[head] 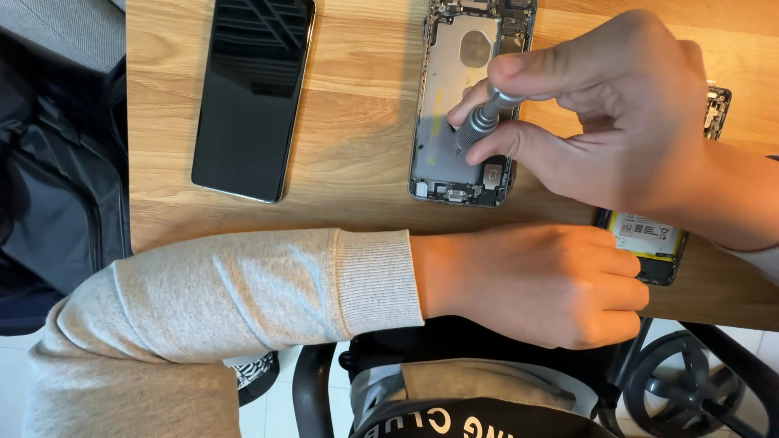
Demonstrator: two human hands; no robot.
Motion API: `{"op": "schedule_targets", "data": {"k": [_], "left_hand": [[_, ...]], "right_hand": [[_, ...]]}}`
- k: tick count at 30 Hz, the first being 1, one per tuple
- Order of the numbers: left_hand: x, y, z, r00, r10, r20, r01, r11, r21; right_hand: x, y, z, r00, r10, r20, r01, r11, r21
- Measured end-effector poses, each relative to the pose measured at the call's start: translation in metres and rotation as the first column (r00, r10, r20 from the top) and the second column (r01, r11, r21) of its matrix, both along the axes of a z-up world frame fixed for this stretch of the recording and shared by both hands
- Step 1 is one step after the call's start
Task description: The person uses a screwdriver to remove screws from the internal frame of a disassembled smartphone. They work on the device placed on a wooden table, carefully unscrewing components near the battery and camera area.
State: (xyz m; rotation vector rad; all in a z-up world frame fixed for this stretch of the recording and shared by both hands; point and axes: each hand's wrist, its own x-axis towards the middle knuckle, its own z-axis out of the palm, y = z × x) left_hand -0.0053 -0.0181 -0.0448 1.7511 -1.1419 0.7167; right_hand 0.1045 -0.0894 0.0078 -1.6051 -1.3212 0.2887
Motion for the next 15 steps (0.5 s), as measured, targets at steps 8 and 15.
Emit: {"op": "schedule_targets", "data": {"k": [8, 15], "left_hand": [[0.001, 0.006, 0.0, 0.97, -0.059, -0.236, 0.077, 0.994, 0.071], [-0.002, 0.008, 0.016, 0.782, -0.023, -0.623, -0.045, 0.995, -0.093]], "right_hand": [[-0.003, -0.012, 0.003, 0.997, -0.023, -0.074, 0.03, 0.995, 0.095], [0.015, -0.066, 0.011, 0.869, -0.423, -0.255, 0.357, 0.895, -0.267]]}}
